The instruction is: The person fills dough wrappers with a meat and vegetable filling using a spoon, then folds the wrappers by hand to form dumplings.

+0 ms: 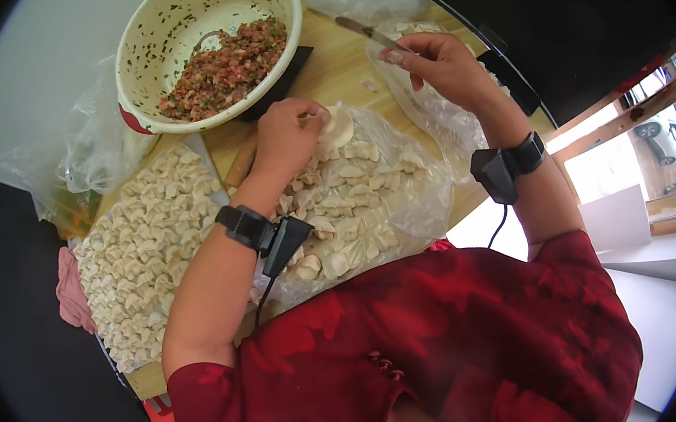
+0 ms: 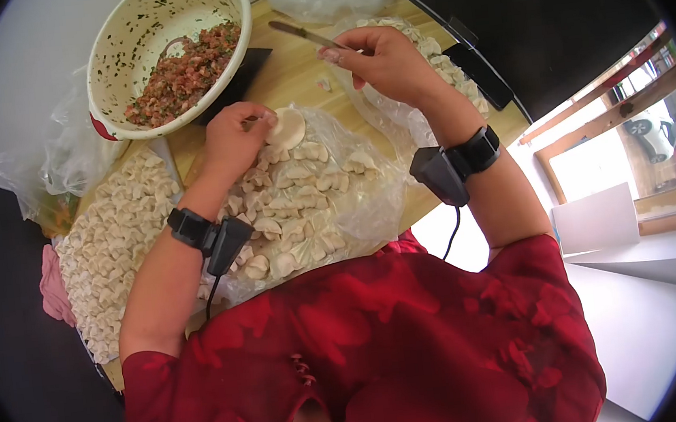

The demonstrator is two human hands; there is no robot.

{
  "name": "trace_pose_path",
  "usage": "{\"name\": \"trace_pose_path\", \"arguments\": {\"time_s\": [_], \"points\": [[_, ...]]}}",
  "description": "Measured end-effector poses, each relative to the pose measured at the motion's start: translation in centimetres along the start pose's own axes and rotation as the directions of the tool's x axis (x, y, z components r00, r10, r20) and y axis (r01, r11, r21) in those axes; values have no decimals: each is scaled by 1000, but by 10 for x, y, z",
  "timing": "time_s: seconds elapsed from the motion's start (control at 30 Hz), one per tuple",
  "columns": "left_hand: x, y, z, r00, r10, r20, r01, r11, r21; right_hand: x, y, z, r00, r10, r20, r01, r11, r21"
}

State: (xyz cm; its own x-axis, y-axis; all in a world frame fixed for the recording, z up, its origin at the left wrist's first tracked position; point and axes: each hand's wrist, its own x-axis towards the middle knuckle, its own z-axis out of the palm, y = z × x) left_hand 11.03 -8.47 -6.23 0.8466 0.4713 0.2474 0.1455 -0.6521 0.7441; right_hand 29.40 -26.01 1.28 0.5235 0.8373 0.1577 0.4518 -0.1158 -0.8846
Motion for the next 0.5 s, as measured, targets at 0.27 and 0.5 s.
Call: {"name": "trace_pose_path", "arguments": {"time_s": [0.27,0.5], "points": [[-35,8,-37,902,-337,272,368,267,-891,29,-40,29,987,-57,151,69,995,-74],[-65,12,-63,843,-498,203,299,120,-947,88,-50,96,828,-538,158,559,770,-306]]}}
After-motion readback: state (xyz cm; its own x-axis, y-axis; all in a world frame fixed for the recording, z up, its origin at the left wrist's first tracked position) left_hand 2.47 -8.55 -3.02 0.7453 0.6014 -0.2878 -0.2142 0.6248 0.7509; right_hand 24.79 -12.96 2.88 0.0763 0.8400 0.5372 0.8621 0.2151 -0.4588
